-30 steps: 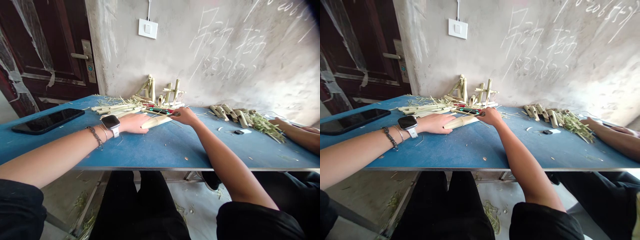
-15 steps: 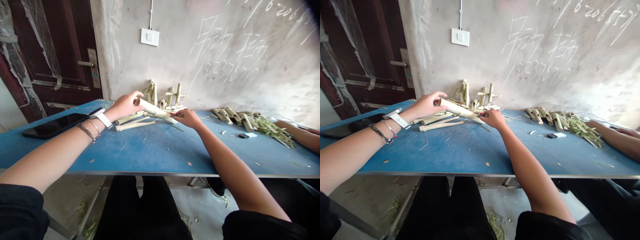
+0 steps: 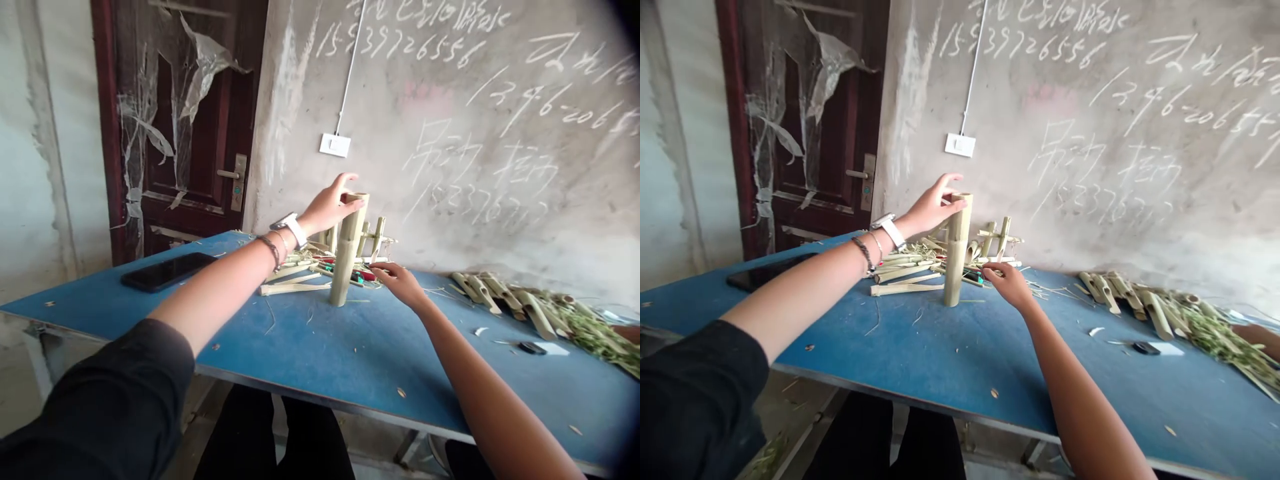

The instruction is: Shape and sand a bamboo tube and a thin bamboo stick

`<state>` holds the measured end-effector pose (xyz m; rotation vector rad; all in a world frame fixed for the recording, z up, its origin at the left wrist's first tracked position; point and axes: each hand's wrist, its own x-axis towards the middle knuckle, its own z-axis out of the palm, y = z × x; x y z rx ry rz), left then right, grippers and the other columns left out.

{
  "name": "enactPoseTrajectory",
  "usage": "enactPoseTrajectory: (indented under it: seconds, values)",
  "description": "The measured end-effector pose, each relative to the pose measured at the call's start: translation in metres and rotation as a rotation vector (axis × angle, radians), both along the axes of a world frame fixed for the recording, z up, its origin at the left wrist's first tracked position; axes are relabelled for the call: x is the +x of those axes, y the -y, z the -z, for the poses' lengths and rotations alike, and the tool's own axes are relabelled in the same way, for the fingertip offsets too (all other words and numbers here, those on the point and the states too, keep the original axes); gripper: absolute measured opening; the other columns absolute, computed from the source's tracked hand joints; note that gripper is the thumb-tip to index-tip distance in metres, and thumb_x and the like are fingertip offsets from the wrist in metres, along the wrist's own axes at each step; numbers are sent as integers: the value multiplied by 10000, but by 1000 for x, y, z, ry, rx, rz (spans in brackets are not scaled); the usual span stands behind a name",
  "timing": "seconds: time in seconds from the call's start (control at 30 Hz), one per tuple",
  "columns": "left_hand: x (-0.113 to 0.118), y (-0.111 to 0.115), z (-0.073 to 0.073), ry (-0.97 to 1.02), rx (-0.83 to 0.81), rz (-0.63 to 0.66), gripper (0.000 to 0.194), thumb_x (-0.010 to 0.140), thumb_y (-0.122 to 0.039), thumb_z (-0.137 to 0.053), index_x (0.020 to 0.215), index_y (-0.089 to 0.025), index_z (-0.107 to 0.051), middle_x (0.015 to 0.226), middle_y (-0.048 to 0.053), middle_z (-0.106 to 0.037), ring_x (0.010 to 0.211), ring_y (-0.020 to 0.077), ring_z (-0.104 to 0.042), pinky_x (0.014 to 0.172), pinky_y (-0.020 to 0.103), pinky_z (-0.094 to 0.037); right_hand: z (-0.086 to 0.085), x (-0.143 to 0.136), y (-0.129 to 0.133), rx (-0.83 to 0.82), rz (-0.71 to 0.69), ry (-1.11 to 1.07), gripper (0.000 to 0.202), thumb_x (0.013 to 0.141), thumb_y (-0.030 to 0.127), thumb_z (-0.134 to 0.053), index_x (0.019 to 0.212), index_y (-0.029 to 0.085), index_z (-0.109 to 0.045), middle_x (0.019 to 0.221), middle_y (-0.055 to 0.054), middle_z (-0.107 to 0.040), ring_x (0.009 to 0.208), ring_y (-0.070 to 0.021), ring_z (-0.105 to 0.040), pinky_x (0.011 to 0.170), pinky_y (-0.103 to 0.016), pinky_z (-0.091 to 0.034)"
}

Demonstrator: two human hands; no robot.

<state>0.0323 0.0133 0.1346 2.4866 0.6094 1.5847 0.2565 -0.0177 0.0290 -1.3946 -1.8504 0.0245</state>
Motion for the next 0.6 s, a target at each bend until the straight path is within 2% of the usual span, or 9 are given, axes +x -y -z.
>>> enactPoseTrajectory:
  seconds: [0.07,0.17,0.27,0.47,0.6]
  values:
    - [15,-4,0,58,10,44,405,825,-338,-496,1175,-162,-394,1069,85,-573,908,151,-548,783,262,-412,-7,0,5,21,-49,-121,348,787,441,-462,983,236,-664,1077,-38,-645,1021,-231,-562,880,-399,-427]
    - [26,-7,7,23,9,141,239,862,-362,-412,976,-173,-504,955,44,-593,873,136,-540,772,244,-399,-18,-2,15,80,-83,-328,431,791,503,-450,1096,242,-609,1156,-39,-605,1033,-226,-558,823,-384,-477]
    - [21,-9,14,-2,26,173,279,876,-418,-359,848,-180,-501,786,9,-554,747,124,-514,689,238,-388,-29,-9,24,151,-110,-425,472,799,535,-438,1170,268,-557,1201,-39,-572,1023,-217,-565,802,-370,-500]
    - [-6,-9,9,120,60,171,362,899,-442,-279,673,-183,-395,659,-14,-434,630,111,-435,647,248,-358,-61,-41,31,290,-155,-196,417,826,491,-435,1187,316,-548,1248,-38,-530,1079,-232,-527,893,-430,-454]
    - [-16,-8,4,189,71,173,402,876,-470,-314,591,-187,-334,572,-32,-341,558,109,-377,580,257,-317,-80,-69,30,384,-184,-108,412,840,463,-418,1208,311,-524,1224,-48,-533,1067,-225,-523,879,-418,-458]
